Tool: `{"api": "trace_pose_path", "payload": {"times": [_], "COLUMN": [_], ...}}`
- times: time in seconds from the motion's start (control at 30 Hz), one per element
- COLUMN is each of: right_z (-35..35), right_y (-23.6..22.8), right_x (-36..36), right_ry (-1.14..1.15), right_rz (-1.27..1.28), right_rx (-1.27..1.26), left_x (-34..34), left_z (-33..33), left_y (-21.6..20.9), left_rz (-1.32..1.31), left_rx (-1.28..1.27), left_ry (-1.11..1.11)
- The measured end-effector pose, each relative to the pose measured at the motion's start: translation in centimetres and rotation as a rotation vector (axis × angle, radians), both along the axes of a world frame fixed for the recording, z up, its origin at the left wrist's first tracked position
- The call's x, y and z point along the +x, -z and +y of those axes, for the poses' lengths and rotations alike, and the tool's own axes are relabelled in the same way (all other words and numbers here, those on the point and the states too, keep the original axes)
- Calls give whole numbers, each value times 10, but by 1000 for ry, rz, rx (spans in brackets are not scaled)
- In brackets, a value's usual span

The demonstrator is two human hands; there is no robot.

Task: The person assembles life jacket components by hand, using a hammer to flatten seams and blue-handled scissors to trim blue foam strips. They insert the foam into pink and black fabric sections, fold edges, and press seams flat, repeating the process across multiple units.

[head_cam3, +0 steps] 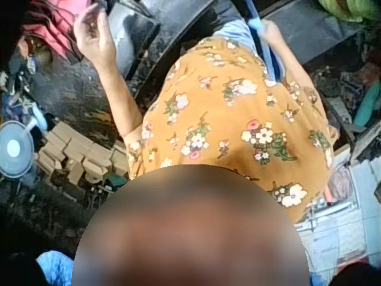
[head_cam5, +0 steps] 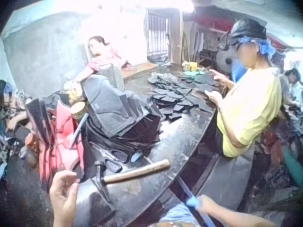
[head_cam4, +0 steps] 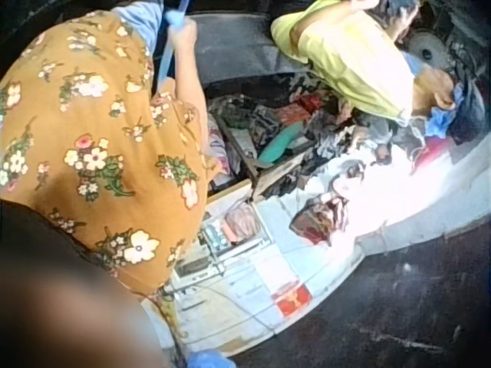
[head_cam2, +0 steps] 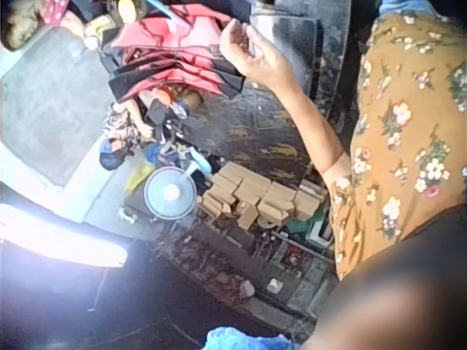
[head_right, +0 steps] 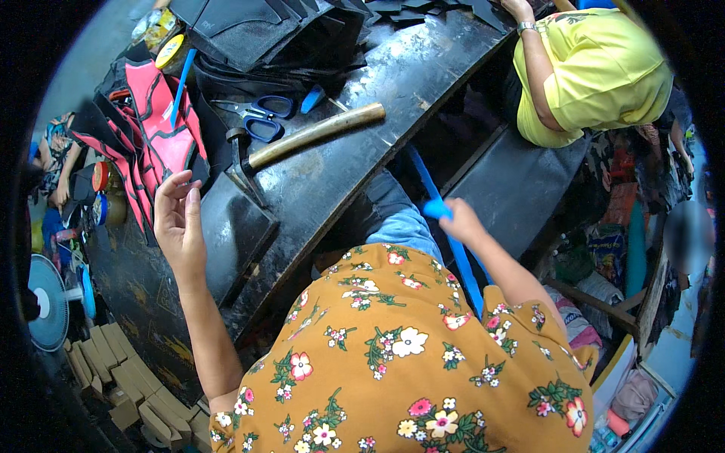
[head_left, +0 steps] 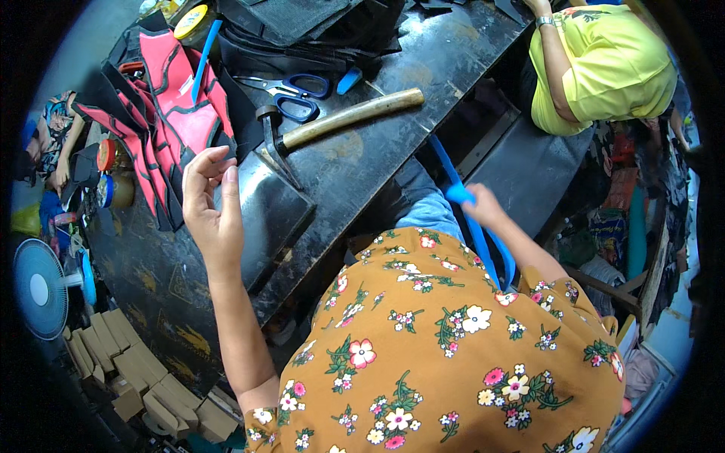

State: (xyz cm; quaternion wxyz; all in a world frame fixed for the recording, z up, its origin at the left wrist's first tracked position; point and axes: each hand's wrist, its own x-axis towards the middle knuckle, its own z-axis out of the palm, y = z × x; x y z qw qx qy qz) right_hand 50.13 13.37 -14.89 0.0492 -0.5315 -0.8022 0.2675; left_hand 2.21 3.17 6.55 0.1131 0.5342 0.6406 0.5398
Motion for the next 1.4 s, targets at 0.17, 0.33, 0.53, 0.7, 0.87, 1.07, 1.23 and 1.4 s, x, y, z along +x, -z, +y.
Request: {"api": "trace_pose_path", "payload": {"times": [0.17, 0.33, 0.53, 0.7, 0.87, 1.07, 1.23, 1.4], "right_z": [50, 43, 32, 64, 147, 185, 259, 183], "right_y": [-62, -180, -289, -376, -467, -479, -399, -310], "right_x": [30, -12, -134, -283, -381, -448, -491, -425], "right_ry": [361, -49, -377, -986, -1360, -739, -742, -865], "right_rz": [745, 1188, 1284, 1363, 1449, 1625, 1003, 631], "right_rx": [-860, -979, -902, -771, -767, -270, 361, 815], "left_x": [2, 24, 121, 174, 67, -16, -33, -26], "left_z": [-14, -26, -4, 4, -53, -169, -167, -123], "left_y": [-7, -7, 4, -12, -32, -72, -19, 37], "left_rz": [-91, -336, -529, -771, -1097, -634, -638, -628], "left_rx": [11, -66, -386, -158, -37, -16, -575, -344], "left_ry": [34, 159, 810, 1028, 272, 55, -106, -91]}}
